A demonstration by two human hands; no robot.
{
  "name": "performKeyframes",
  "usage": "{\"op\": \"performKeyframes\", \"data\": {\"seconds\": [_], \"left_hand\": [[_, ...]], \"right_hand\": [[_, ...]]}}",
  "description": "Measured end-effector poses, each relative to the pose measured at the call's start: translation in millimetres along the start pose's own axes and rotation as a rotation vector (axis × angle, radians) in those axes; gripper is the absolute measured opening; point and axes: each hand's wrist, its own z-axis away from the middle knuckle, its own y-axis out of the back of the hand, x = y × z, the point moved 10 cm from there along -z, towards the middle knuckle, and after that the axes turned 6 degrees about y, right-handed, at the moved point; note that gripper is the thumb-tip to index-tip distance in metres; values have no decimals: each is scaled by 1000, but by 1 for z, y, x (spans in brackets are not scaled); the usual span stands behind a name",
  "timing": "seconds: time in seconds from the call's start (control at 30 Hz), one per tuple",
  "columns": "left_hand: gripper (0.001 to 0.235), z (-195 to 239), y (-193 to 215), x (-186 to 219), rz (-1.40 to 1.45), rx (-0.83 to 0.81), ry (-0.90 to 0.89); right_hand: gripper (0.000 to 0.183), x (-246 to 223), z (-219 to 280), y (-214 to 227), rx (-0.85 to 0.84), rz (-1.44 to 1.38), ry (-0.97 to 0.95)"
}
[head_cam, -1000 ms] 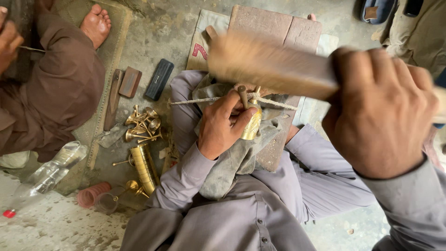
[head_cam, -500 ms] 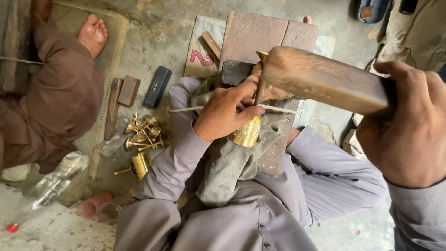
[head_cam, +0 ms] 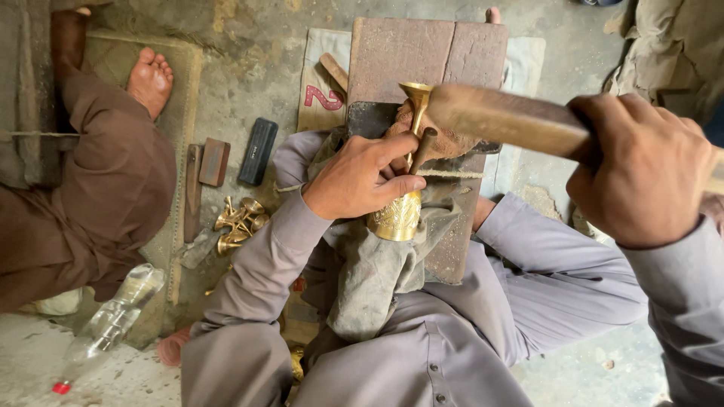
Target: The person sits on the floor and uses a wooden mallet to repeatedly strike a brass candlestick held against a wooden block. They adjust the candlestick's position occasionally to work on different areas of the stem and base.
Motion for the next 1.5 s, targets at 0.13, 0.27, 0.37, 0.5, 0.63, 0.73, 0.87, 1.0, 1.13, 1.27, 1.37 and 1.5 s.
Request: {"op": "performKeyframes", "data": {"seconds": [0.13, 0.27, 0.37, 0.5, 0.63, 0.73, 0.87, 1.0, 1.13, 1.27, 1.37, 1.5], "left_hand": [[33, -1, 1, 0, -1, -22, 31], [31, 1, 0, -1, 43, -30, 29], [30, 1, 6, 5, -27, -8, -18], [32, 4, -3, 8, -29, -30, -15], [31, 8, -4, 19, -145, 6, -95], [30, 8, -4, 20, -179, -1, -100], [30, 8, -2, 22, -136, 7, -116], [32, 7, -3, 18, -63, 6, -63], [29, 8, -4, 27, -183, 33, -139], [24, 26, 6, 33, -141, 216, -174], [16, 59, 20, 12, 93, 419, -33], [18, 121, 15, -39, 440, 711, 262]], "right_hand": [[23, 18, 6, -15, -22, -151, -119], [26, 8, 14, -17, -63, 45, -37], [28, 4, 17, -6, -13, 172, 7], [29, 13, 22, 14, 81, 59, -17], [30, 25, 22, 19, 176, -572, -192], [38, 14, 15, 19, 132, -512, -220], [30, -7, 8, 22, 99, -127, -104], [35, -18, 23, 16, 18, 177, -20], [34, -2, 55, 5, 96, 8, -205], [38, 13, 122, -26, 79, -116, -343], [46, 44, 207, -82, 121, -390, -684], [52, 41, 318, -174, -91, -416, -1071]]}}
